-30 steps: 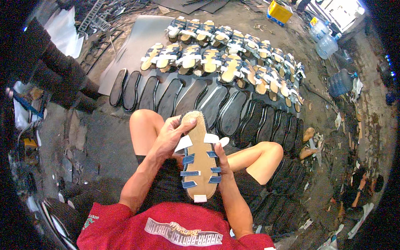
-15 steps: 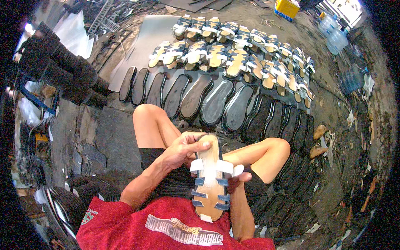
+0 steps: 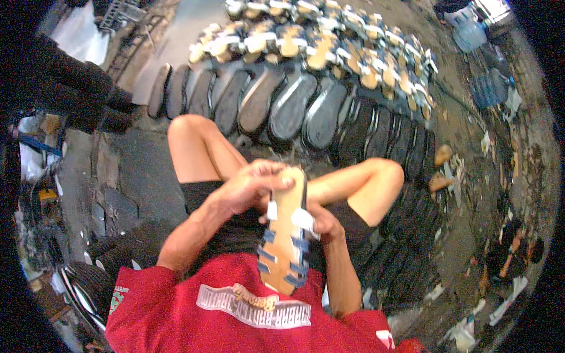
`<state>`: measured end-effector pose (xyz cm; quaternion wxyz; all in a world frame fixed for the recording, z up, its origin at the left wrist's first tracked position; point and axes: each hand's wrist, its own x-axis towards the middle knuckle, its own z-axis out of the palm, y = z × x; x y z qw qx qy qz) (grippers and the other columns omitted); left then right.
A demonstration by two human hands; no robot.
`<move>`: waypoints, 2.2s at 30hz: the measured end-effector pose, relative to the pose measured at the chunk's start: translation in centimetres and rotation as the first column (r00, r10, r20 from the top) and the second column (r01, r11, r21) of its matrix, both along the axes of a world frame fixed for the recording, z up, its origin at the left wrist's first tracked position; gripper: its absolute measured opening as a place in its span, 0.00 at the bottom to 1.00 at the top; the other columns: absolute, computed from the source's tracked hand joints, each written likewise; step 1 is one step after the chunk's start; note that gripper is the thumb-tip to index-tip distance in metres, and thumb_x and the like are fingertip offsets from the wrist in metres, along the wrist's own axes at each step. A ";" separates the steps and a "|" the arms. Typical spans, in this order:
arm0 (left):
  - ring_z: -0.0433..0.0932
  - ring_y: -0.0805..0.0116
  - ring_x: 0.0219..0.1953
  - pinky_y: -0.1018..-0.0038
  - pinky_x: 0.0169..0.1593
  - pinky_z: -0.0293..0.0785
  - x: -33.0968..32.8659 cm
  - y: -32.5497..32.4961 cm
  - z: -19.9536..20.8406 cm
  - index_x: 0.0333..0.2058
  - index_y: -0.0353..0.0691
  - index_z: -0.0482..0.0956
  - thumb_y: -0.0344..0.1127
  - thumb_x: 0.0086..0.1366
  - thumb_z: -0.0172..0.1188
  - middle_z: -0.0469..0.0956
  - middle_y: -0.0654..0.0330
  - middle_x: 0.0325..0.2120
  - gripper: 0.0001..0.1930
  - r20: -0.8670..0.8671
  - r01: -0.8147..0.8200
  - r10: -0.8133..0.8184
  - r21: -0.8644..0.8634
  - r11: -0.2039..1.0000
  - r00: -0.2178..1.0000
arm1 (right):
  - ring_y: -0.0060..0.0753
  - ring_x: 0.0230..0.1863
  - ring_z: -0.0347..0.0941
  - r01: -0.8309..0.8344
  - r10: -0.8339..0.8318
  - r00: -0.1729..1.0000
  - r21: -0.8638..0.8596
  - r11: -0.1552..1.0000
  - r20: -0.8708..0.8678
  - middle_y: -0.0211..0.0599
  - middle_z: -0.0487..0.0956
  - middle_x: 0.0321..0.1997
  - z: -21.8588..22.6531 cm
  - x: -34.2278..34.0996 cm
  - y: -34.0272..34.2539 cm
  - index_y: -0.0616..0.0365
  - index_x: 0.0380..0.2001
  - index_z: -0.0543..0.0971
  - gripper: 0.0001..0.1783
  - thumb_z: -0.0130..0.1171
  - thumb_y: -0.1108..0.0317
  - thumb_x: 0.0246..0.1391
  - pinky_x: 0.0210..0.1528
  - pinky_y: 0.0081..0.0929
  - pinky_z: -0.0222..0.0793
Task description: The person sits on the floor and handles black shoe soles, rubbing their surfaces and inspecting them. The person then picks up a wooden shoe last with straps and places a sole onto it, pressing the edges to fit.
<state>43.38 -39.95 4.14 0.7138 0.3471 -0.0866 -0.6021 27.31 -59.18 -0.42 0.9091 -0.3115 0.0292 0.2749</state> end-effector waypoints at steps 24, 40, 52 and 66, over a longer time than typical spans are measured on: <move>0.87 0.74 0.42 0.72 0.50 0.85 -1.8 1.0 -2.1 0.53 0.38 0.83 0.44 0.76 0.67 0.88 0.62 0.42 0.17 -0.079 -0.053 0.054 0.017 0.998 0.995 | 0.30 0.60 0.82 0.296 -0.327 0.941 -0.255 0.921 -0.091 0.38 0.84 0.63 -3.4 -4.7 1.6 0.65 0.71 0.74 0.37 0.67 0.49 0.70 0.64 0.31 0.77; 0.82 0.57 0.63 0.62 0.64 0.77 30.1 8.1 -9.0 0.66 0.32 0.78 0.57 0.67 0.74 0.85 0.46 0.58 0.39 0.854 -0.560 -0.174 0.462 0.688 0.490 | 0.53 0.65 0.79 0.560 -0.623 0.729 -0.277 0.781 -0.282 0.53 0.75 0.71 0.2 -2.7 0.0 0.59 0.78 0.61 0.52 0.62 0.33 0.67 0.66 0.52 0.80; 0.88 0.48 0.54 0.56 0.60 0.83 34.0 15.1 -22.6 0.55 0.21 0.80 0.57 0.39 0.91 0.87 0.39 0.51 0.52 0.798 -0.782 -0.501 0.533 0.324 0.336 | 0.65 0.62 0.80 0.612 -0.611 0.782 0.337 0.716 -0.121 0.67 0.74 0.70 -1.9 0.5 -6.3 0.60 0.79 0.60 0.55 0.61 0.28 0.65 0.64 0.65 0.79; 0.81 0.50 0.58 0.53 0.68 0.74 14.4 15.1 7.7 0.75 0.37 0.62 0.50 0.80 0.46 0.83 0.45 0.49 0.32 0.376 -0.781 0.845 -0.359 0.511 0.380 | 0.70 0.60 0.83 0.469 -0.563 0.795 0.359 0.807 0.226 0.54 0.80 0.69 5.1 4.0 -3.7 0.48 0.80 0.65 0.43 0.70 0.58 0.66 0.56 0.62 0.86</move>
